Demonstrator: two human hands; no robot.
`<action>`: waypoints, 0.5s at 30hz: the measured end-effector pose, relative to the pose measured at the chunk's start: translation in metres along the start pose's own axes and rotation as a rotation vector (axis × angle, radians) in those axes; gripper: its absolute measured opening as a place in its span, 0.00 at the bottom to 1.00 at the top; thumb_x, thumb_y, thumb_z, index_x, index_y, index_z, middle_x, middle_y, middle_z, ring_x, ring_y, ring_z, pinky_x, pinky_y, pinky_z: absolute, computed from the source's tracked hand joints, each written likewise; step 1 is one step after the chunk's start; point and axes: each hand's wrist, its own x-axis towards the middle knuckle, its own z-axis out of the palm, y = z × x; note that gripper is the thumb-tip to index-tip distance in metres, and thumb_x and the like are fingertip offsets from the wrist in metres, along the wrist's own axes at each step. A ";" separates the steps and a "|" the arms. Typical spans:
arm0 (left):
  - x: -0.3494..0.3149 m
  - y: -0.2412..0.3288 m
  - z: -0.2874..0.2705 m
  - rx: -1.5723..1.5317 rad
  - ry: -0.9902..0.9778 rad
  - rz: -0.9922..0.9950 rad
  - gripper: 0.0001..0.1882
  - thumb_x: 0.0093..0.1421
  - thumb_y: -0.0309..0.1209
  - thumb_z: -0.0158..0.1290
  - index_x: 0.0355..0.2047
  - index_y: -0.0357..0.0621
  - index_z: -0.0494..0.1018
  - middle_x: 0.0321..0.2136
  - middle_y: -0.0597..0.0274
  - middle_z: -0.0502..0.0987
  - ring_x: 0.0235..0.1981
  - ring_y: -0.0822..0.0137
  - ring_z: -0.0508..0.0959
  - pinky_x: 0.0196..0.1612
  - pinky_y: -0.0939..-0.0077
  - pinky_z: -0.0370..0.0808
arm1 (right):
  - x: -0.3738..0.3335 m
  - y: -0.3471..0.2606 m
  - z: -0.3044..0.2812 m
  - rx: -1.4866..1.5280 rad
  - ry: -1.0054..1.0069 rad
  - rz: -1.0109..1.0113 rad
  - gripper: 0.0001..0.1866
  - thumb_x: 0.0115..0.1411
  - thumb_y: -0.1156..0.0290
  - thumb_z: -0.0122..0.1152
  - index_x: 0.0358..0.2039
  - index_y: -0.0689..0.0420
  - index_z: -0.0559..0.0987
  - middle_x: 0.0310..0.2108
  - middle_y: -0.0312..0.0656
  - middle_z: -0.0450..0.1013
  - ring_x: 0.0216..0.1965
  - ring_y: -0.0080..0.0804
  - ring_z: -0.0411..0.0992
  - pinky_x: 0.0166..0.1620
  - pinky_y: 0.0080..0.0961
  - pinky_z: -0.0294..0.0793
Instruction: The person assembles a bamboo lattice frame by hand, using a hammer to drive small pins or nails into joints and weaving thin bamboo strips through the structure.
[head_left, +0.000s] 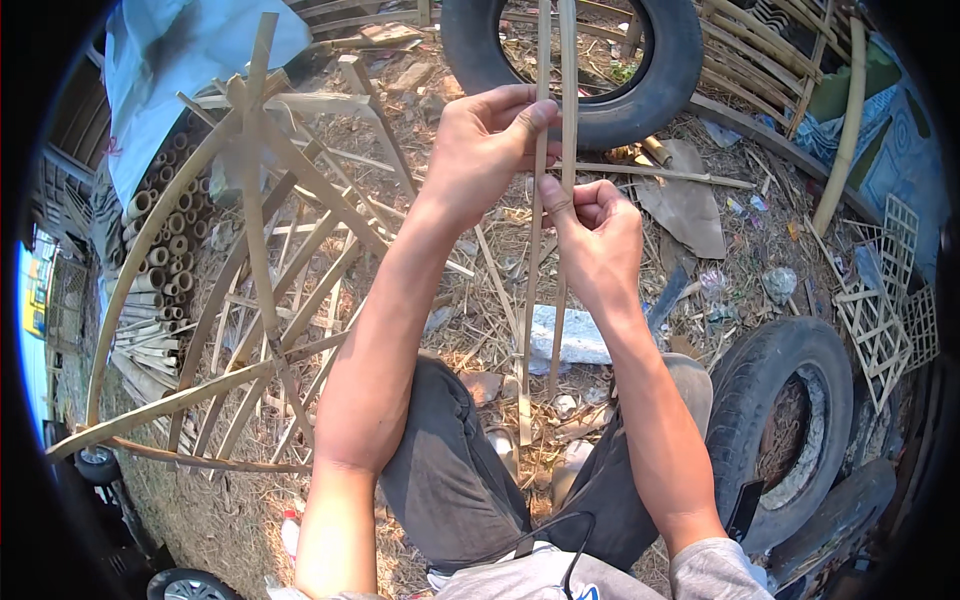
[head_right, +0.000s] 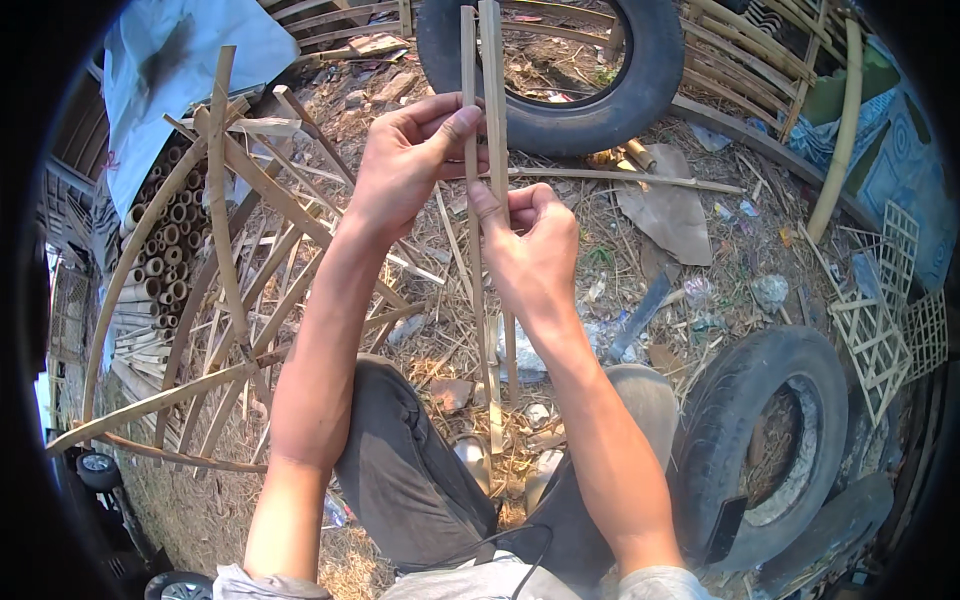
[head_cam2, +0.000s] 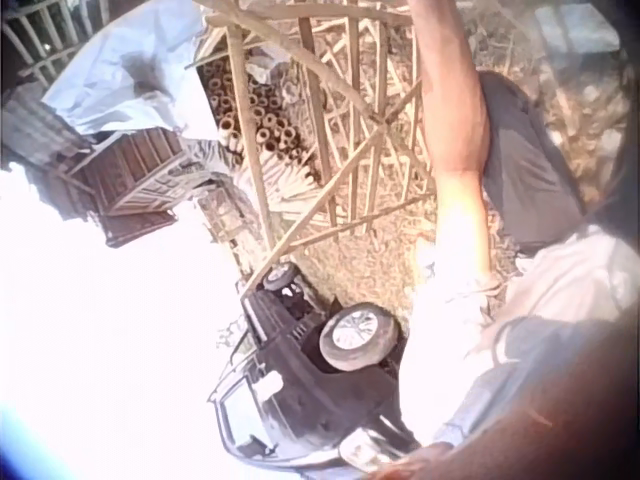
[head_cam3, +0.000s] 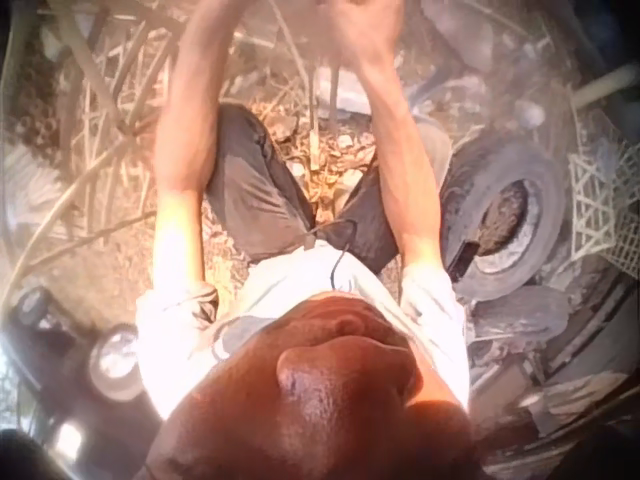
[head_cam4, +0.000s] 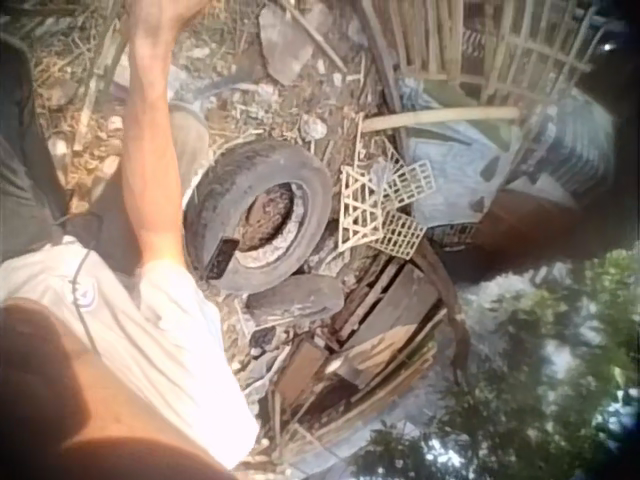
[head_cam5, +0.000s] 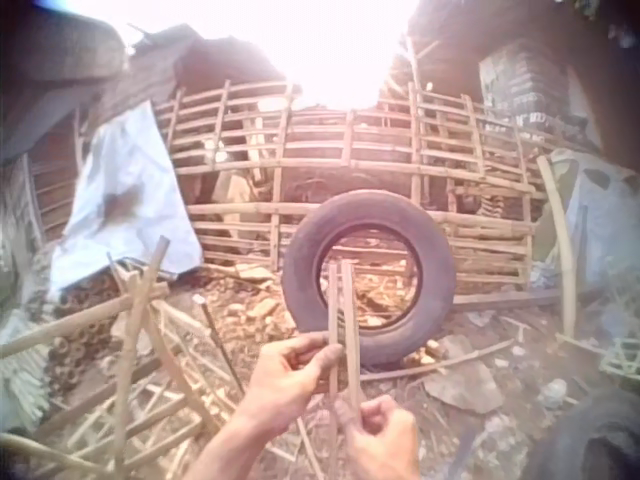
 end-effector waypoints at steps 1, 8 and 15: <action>-0.001 0.000 0.000 -0.012 0.007 0.006 0.21 0.66 0.33 0.58 0.52 0.27 0.73 0.41 0.51 0.82 0.35 0.65 0.84 0.40 0.70 0.85 | -0.002 -0.003 0.001 0.001 0.000 0.022 0.20 0.63 0.59 0.69 0.31 0.65 0.77 0.22 0.39 0.77 0.23 0.18 0.72 0.27 0.19 0.72; -0.002 0.001 0.004 -0.093 0.018 0.018 0.23 0.66 0.33 0.59 0.53 0.25 0.71 0.41 0.49 0.82 0.36 0.65 0.84 0.40 0.71 0.86 | -0.003 -0.004 -0.001 0.010 0.007 -0.005 0.19 0.64 0.59 0.67 0.32 0.65 0.76 0.21 0.37 0.76 0.22 0.15 0.69 0.25 0.17 0.67; 0.003 -0.003 -0.001 -0.063 -0.019 0.000 0.22 0.66 0.32 0.57 0.53 0.26 0.71 0.39 0.51 0.82 0.35 0.64 0.84 0.39 0.71 0.86 | -0.002 -0.002 0.000 0.020 -0.004 -0.011 0.19 0.65 0.58 0.65 0.33 0.66 0.76 0.22 0.37 0.76 0.22 0.15 0.70 0.25 0.16 0.68</action>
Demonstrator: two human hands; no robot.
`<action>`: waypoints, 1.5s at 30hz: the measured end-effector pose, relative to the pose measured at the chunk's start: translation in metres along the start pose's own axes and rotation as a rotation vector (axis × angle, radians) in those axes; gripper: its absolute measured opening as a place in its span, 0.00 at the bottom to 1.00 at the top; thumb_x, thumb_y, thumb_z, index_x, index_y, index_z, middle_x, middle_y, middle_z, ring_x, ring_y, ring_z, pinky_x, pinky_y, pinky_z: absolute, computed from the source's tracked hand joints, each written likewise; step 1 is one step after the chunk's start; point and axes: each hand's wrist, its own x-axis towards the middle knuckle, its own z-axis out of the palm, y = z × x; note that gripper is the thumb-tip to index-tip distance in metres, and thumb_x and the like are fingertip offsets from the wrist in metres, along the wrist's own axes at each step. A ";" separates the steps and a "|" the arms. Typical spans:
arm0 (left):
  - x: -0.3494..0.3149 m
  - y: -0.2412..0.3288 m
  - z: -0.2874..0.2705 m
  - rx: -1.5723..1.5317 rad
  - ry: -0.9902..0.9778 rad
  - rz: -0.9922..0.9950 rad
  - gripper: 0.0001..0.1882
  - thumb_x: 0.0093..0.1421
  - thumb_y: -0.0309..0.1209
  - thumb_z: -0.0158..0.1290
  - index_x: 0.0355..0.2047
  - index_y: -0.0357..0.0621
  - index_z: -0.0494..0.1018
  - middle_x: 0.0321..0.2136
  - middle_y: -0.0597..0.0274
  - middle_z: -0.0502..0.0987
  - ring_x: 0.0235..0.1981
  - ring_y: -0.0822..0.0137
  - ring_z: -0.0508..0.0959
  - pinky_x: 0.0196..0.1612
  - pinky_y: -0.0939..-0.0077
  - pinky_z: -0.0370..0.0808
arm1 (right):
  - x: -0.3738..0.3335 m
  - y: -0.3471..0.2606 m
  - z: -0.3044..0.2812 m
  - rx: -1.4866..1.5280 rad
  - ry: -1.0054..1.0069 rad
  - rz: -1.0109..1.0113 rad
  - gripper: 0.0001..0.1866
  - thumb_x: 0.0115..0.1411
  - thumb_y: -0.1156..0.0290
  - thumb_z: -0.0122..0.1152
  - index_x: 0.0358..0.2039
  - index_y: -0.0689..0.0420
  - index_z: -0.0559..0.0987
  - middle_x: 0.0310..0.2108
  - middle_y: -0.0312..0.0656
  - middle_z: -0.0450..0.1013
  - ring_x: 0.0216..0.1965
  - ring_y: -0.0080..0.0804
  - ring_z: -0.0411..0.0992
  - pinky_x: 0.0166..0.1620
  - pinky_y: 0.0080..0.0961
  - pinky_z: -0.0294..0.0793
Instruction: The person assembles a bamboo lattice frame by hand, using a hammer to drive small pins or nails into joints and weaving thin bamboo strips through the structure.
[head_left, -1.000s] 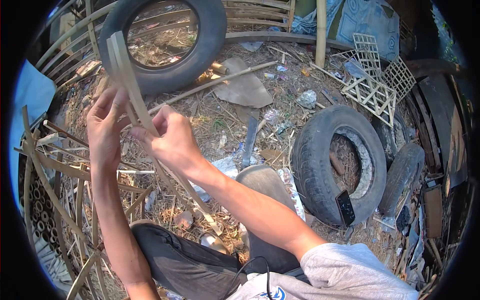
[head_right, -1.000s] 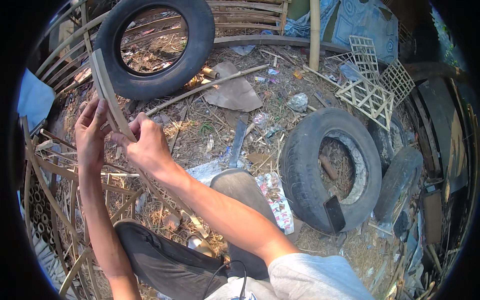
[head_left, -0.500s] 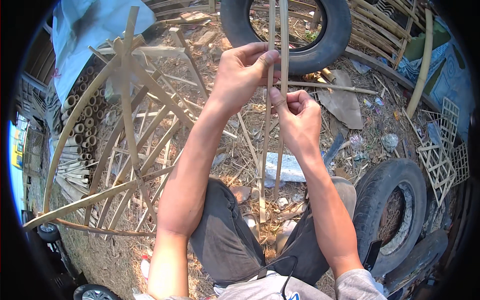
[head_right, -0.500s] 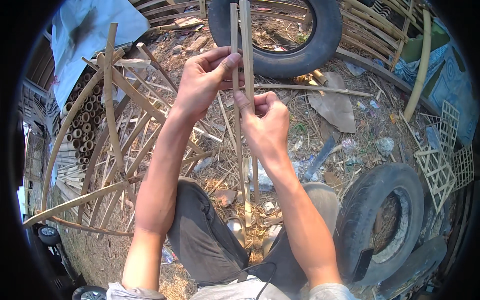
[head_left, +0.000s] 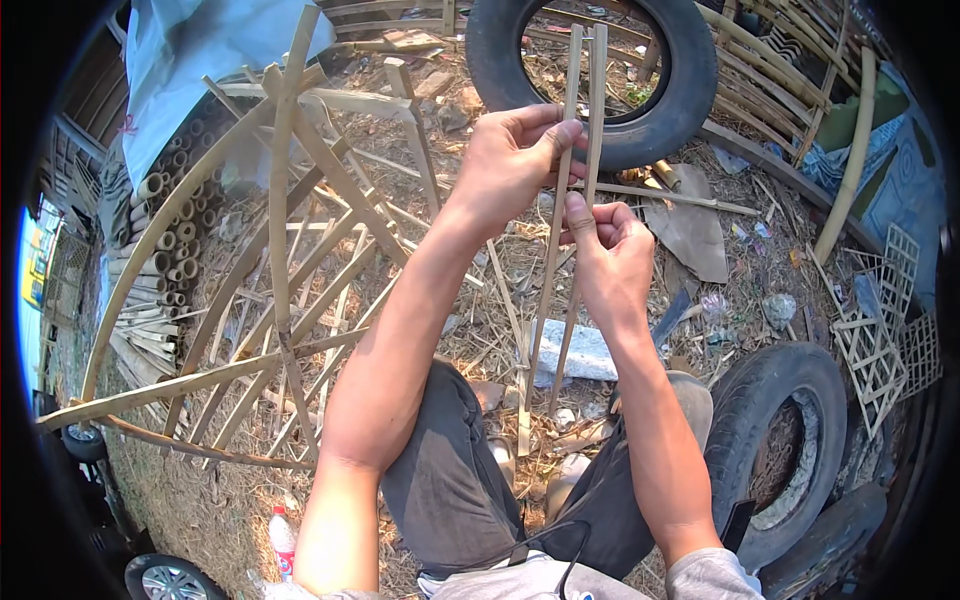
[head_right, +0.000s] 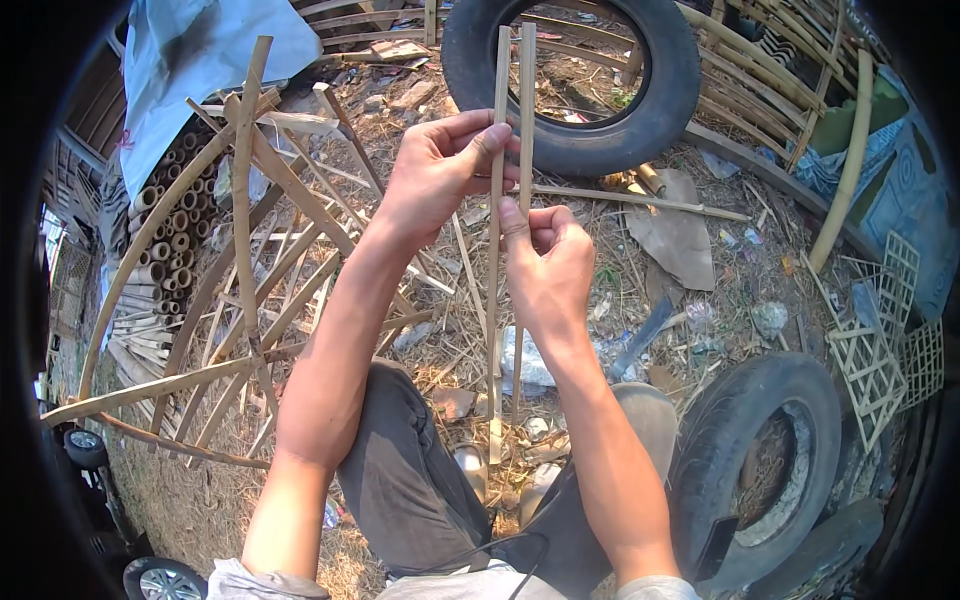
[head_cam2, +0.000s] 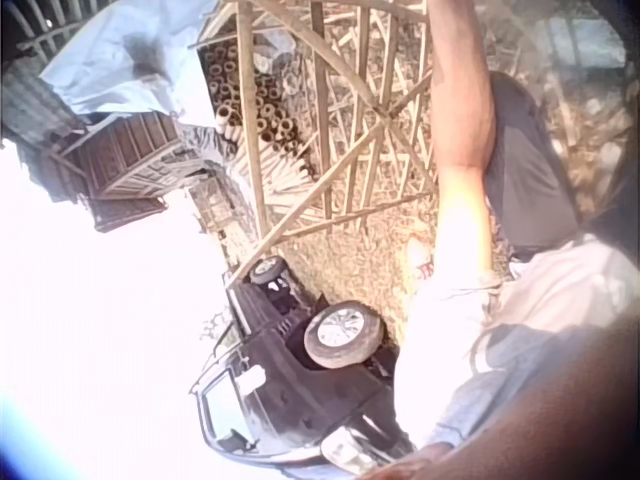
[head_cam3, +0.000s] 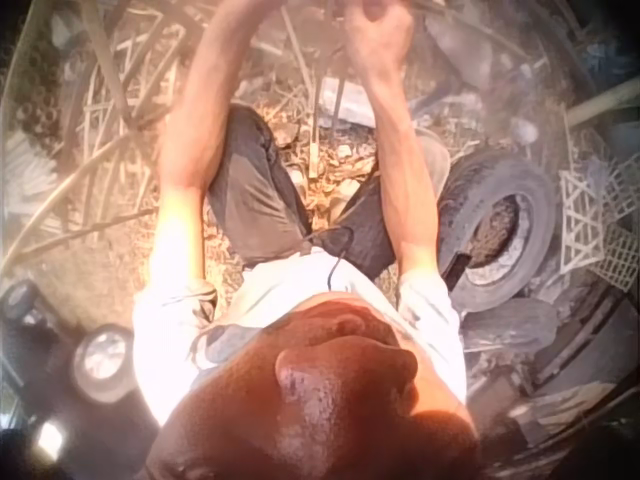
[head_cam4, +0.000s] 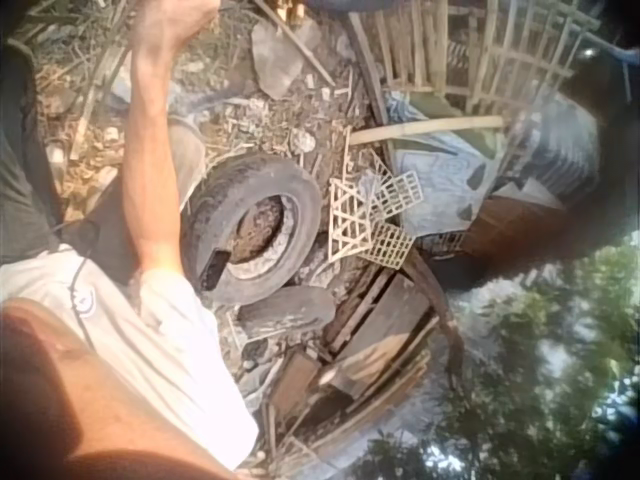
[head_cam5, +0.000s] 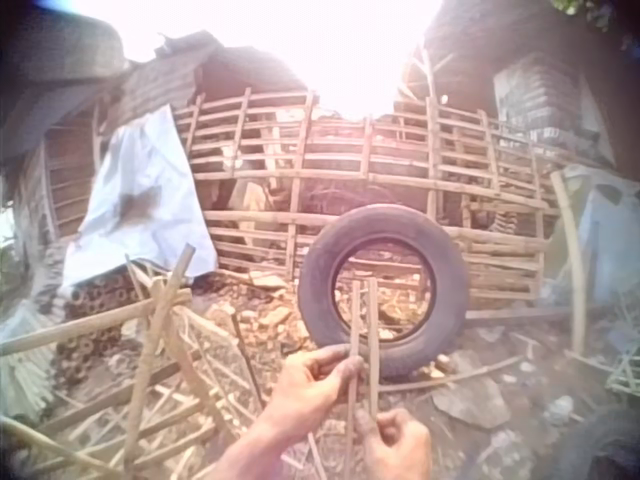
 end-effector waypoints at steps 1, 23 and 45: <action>0.000 0.000 -0.001 -0.003 -0.005 -0.001 0.21 0.67 0.32 0.57 0.53 0.26 0.71 0.39 0.51 0.82 0.35 0.64 0.84 0.39 0.71 0.85 | -0.001 -0.001 0.000 0.001 -0.001 0.001 0.19 0.65 0.58 0.65 0.33 0.66 0.76 0.22 0.37 0.76 0.22 0.15 0.70 0.25 0.16 0.68; 0.005 -0.011 -0.017 0.231 0.066 0.030 0.18 0.63 0.33 0.62 0.47 0.33 0.74 0.35 0.57 0.83 0.33 0.71 0.83 0.40 0.78 0.81 | 0.010 -0.011 -0.027 0.053 -0.002 0.158 0.19 0.66 0.53 0.63 0.37 0.59 0.78 0.32 0.39 0.81 0.29 0.16 0.73 0.32 0.15 0.66; -0.003 -0.011 0.010 0.385 0.036 -0.039 0.17 0.59 0.30 0.65 0.41 0.31 0.75 0.32 0.53 0.84 0.31 0.70 0.84 0.34 0.78 0.81 | 0.008 0.015 -0.012 0.278 0.031 0.117 0.15 0.62 0.66 0.70 0.31 0.58 0.71 0.26 0.40 0.78 0.26 0.17 0.74 0.29 0.13 0.71</action>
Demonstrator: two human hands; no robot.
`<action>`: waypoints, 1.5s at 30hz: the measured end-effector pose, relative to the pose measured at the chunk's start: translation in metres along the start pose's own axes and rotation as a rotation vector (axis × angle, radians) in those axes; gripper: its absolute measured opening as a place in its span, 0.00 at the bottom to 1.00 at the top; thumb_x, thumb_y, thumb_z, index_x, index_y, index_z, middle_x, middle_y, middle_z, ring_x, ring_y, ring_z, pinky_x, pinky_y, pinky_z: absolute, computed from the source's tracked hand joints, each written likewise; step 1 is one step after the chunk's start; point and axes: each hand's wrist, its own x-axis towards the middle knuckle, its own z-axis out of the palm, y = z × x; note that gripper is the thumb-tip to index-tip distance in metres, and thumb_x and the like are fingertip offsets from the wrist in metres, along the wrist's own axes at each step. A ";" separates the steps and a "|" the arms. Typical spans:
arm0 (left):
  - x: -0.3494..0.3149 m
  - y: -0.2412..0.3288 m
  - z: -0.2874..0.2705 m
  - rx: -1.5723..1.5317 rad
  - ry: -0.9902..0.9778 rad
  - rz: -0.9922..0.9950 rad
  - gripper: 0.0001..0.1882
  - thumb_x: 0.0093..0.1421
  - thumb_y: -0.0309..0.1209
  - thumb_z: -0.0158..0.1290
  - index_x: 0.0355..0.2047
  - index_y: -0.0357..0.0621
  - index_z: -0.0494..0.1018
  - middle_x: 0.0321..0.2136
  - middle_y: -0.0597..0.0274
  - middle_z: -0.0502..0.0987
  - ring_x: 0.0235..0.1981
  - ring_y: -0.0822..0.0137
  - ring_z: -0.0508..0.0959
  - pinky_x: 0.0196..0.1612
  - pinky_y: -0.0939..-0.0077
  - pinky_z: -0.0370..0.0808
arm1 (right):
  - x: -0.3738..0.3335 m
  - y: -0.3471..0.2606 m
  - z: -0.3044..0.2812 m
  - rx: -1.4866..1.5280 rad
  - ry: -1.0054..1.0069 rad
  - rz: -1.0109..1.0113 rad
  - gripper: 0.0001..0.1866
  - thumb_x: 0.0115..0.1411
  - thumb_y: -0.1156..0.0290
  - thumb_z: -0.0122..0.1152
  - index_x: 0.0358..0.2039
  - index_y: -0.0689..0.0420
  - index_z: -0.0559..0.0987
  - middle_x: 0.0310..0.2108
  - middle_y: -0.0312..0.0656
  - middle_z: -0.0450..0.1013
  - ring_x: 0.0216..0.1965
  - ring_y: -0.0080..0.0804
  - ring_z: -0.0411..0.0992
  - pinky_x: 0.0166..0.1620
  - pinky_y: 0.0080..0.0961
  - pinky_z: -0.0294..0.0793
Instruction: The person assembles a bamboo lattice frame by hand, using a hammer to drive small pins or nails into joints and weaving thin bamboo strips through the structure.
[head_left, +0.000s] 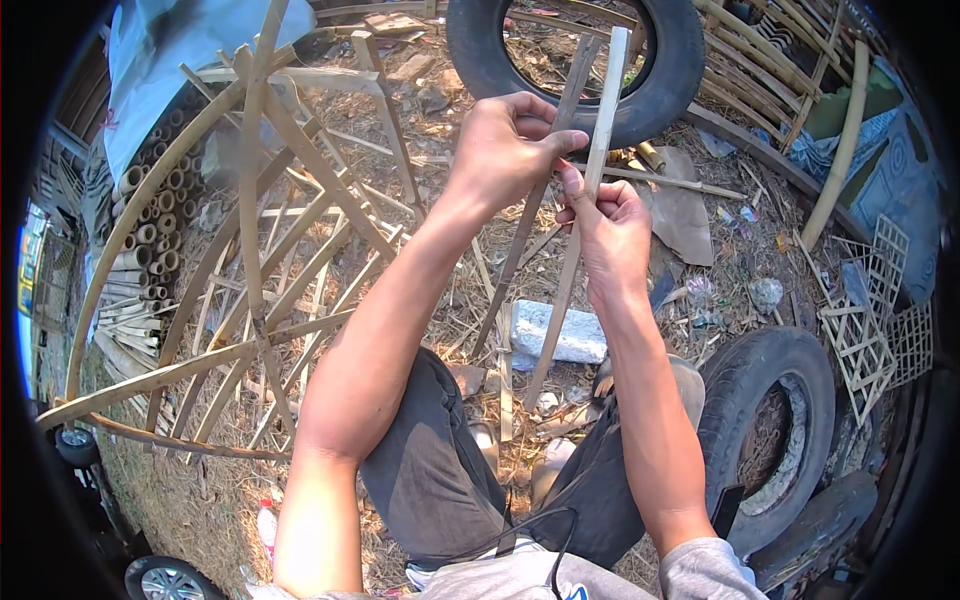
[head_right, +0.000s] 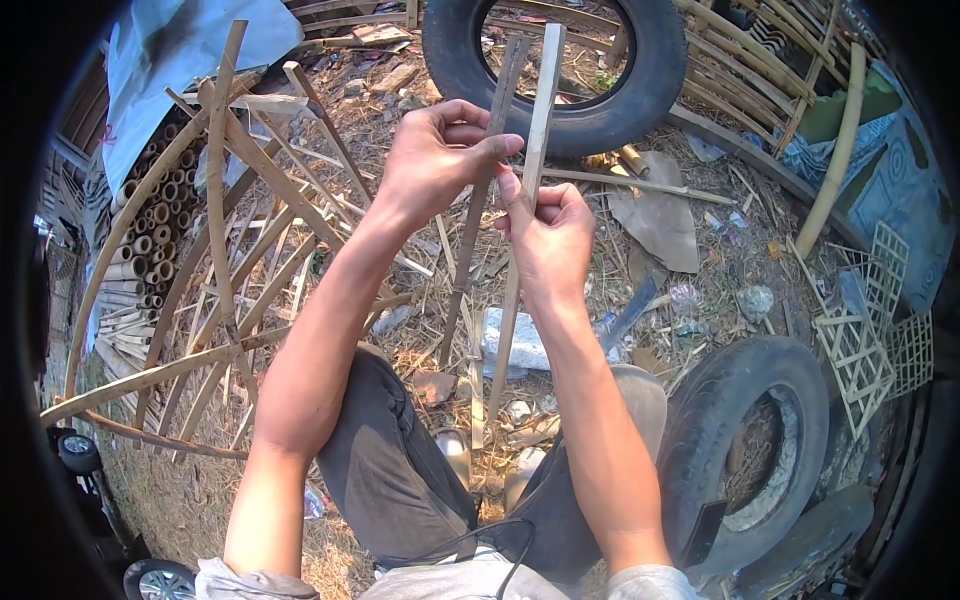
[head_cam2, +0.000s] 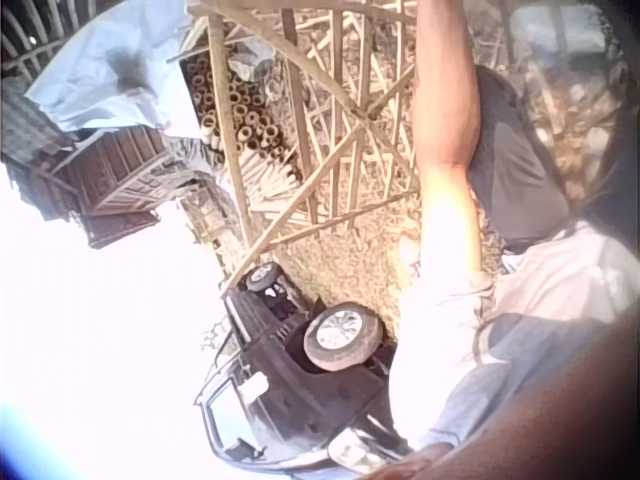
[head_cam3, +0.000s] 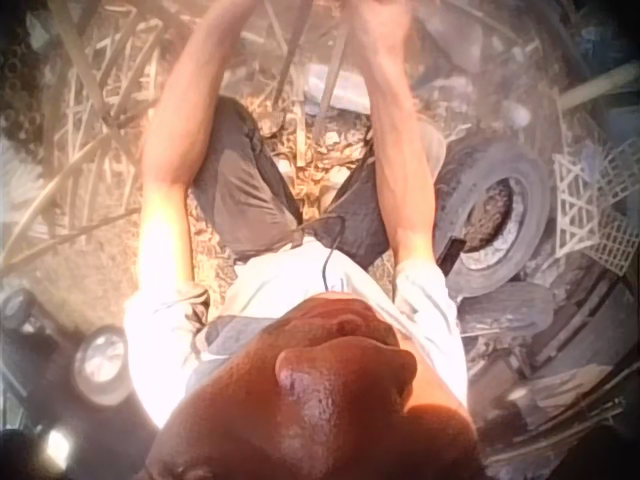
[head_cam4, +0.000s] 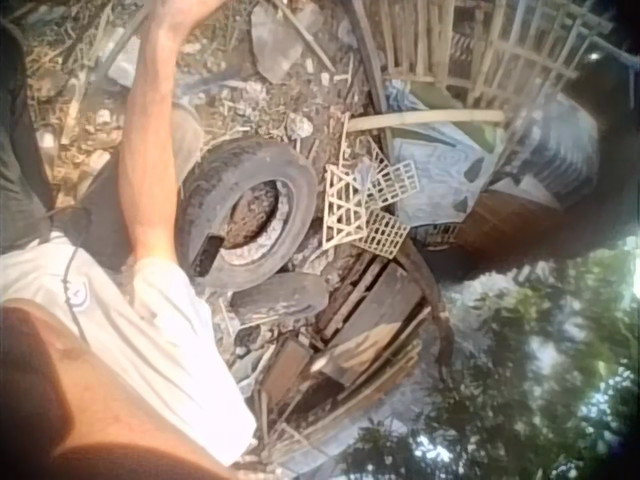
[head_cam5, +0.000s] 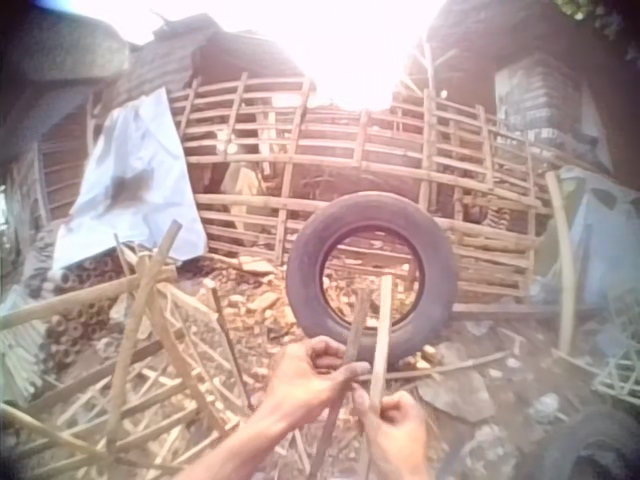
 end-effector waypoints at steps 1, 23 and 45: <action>0.000 -0.002 0.002 -0.013 -0.007 0.010 0.16 0.59 0.29 0.65 0.41 0.30 0.75 0.31 0.53 0.84 0.30 0.71 0.84 0.34 0.78 0.81 | 0.000 0.001 0.001 0.000 0.001 0.000 0.15 0.62 0.66 0.70 0.31 0.58 0.71 0.26 0.40 0.78 0.26 0.17 0.74 0.29 0.13 0.71; -0.002 0.009 -0.004 -0.318 -0.152 -0.036 0.17 0.71 0.33 0.49 0.53 0.31 0.70 0.45 0.51 0.80 0.45 0.63 0.82 0.48 0.67 0.83 | 0.000 0.001 0.003 -0.139 -0.062 0.011 0.13 0.69 0.66 0.60 0.46 0.63 0.82 0.30 0.32 0.79 0.31 0.12 0.70 0.34 0.15 0.67; 0.001 0.009 0.047 -0.127 0.035 0.090 0.07 0.66 0.26 0.50 0.36 0.32 0.71 0.32 0.35 0.78 0.41 0.35 0.78 0.40 0.47 0.72 | 0.016 0.029 -0.050 -0.138 -0.108 0.029 0.22 0.72 0.58 0.51 0.58 0.63 0.70 0.48 0.42 0.73 0.49 0.28 0.72 0.53 0.29 0.69</action>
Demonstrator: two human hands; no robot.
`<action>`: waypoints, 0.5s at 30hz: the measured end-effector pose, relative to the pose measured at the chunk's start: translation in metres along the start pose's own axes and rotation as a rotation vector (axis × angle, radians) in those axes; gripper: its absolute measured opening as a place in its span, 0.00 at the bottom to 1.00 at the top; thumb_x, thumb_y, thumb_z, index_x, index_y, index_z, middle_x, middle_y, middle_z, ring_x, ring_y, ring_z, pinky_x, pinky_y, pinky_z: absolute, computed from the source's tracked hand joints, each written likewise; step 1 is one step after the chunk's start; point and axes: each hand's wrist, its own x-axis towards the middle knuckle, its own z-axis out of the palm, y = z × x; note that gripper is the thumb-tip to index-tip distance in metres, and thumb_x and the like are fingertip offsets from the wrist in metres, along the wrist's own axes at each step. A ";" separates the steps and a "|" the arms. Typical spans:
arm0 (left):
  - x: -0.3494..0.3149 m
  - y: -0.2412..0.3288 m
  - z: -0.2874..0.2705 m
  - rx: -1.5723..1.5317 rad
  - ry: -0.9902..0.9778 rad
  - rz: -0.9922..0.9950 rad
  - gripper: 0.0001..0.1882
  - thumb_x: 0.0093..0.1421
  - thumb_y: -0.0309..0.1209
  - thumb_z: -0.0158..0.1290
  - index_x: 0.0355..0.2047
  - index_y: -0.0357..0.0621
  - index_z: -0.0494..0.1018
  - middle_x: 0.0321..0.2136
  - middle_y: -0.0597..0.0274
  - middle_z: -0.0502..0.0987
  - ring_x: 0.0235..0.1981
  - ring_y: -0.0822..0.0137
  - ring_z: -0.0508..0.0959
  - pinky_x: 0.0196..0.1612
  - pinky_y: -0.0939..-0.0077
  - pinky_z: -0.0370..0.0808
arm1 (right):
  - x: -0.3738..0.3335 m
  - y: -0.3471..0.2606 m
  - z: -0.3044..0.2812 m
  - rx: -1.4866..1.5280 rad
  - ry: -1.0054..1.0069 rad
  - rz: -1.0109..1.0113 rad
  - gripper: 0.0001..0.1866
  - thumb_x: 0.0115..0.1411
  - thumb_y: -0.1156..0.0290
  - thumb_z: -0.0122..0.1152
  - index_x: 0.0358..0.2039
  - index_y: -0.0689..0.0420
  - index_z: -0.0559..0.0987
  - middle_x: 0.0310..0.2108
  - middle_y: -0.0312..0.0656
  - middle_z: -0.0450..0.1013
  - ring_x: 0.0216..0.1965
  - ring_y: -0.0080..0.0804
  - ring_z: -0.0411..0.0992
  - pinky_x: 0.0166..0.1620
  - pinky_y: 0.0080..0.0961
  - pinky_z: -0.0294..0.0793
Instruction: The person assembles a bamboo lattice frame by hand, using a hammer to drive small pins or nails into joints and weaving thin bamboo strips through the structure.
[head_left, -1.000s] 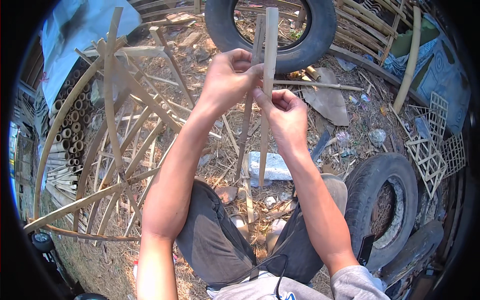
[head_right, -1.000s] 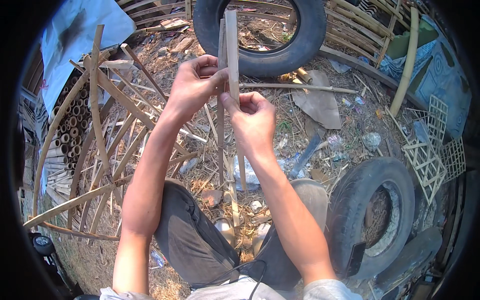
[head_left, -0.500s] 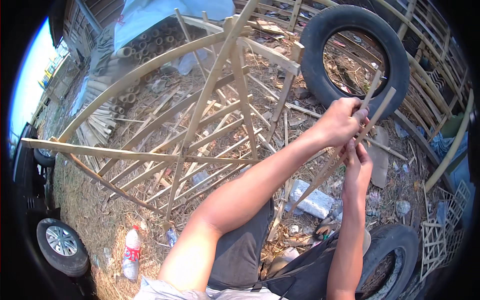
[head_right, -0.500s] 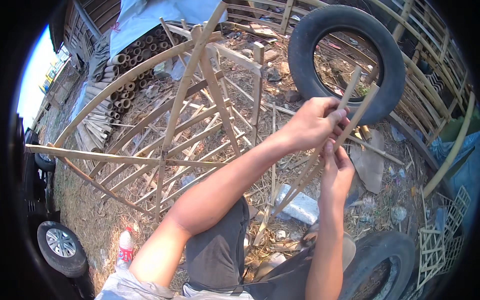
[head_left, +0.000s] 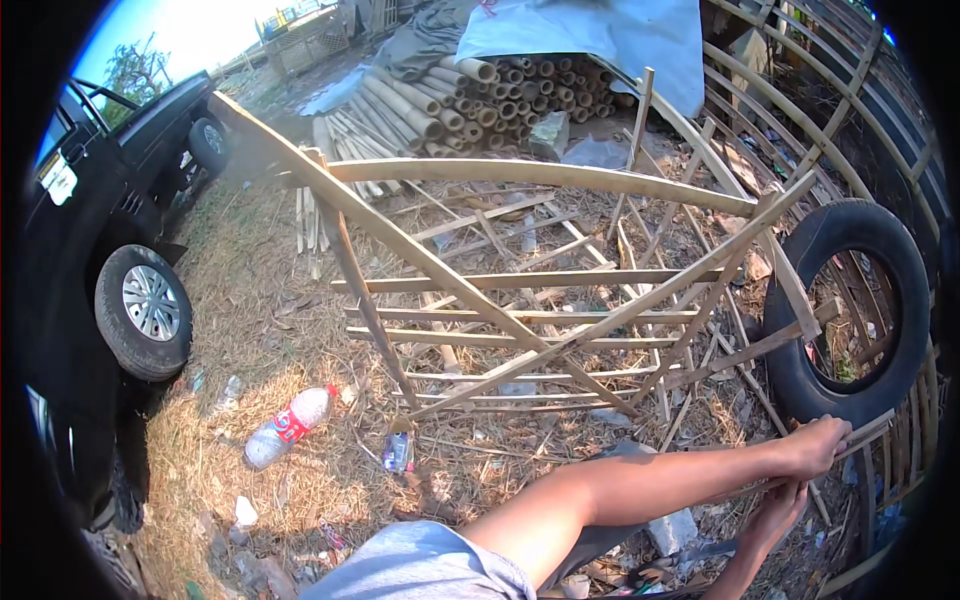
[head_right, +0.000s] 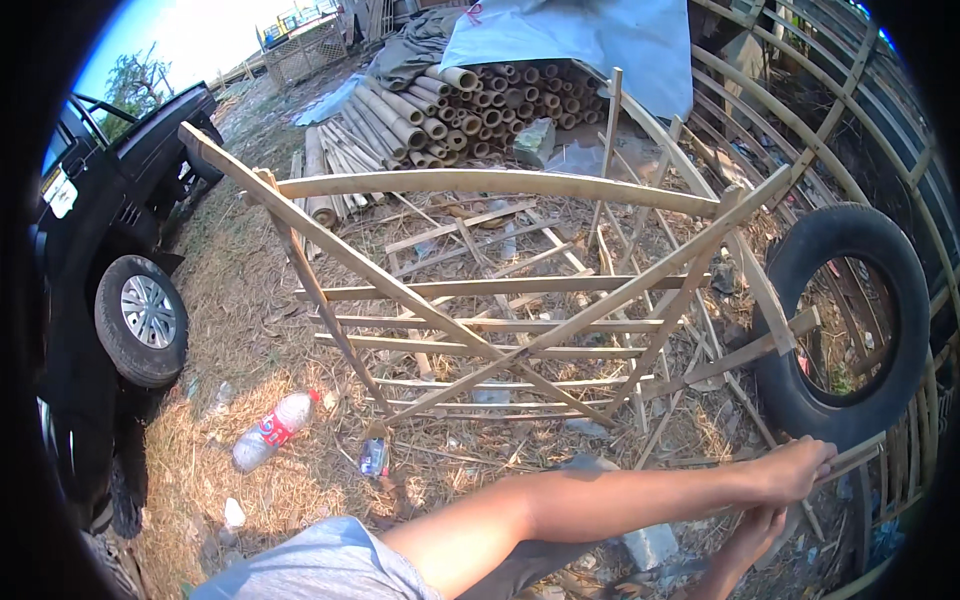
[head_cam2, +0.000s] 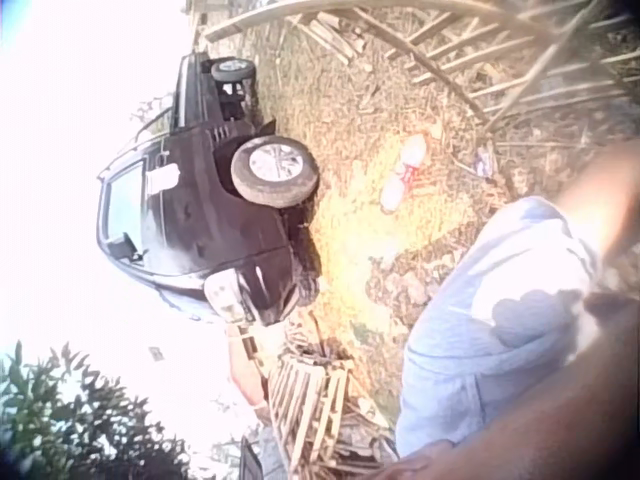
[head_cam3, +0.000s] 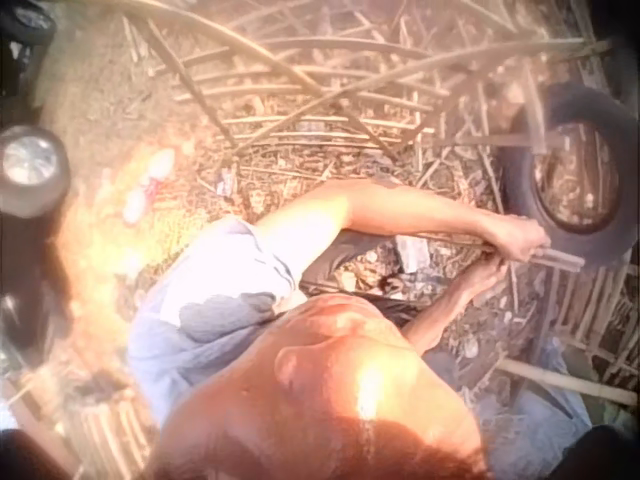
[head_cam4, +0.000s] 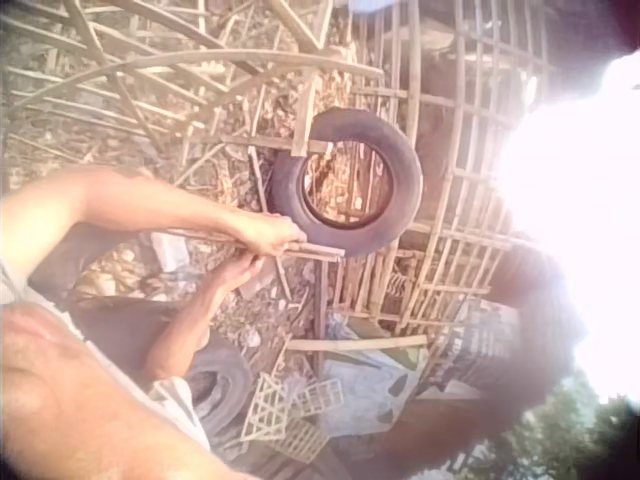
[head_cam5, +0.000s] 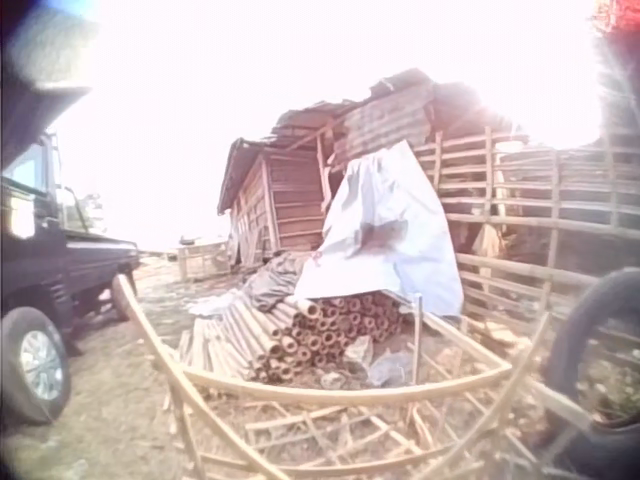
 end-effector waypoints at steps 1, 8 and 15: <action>0.000 -0.002 -0.002 0.014 -0.015 0.019 0.07 0.65 0.26 0.50 0.35 0.31 0.71 0.32 0.35 0.78 0.42 0.35 0.78 0.40 0.47 0.72 | 0.001 0.002 -0.001 -0.022 -0.044 -0.022 0.23 0.72 0.57 0.51 0.58 0.63 0.70 0.49 0.42 0.73 0.50 0.28 0.71 0.54 0.29 0.69; 0.009 -0.008 -0.014 0.059 0.026 -0.009 0.08 0.65 0.25 0.51 0.36 0.30 0.73 0.34 0.33 0.78 0.45 0.34 0.77 0.43 0.45 0.72 | 0.003 0.001 0.008 -0.095 -0.092 -0.076 0.26 0.72 0.53 0.51 0.58 0.64 0.70 0.48 0.42 0.74 0.49 0.28 0.72 0.54 0.30 0.70; 0.008 -0.013 -0.023 0.097 -0.018 -0.029 0.10 0.66 0.26 0.49 0.41 0.31 0.75 0.34 0.34 0.79 0.42 0.37 0.80 0.43 0.50 0.74 | -0.002 0.002 0.017 -0.080 -0.102 -0.031 0.20 0.72 0.56 0.53 0.51 0.61 0.73 0.42 0.36 0.74 0.41 0.23 0.72 0.48 0.26 0.71</action>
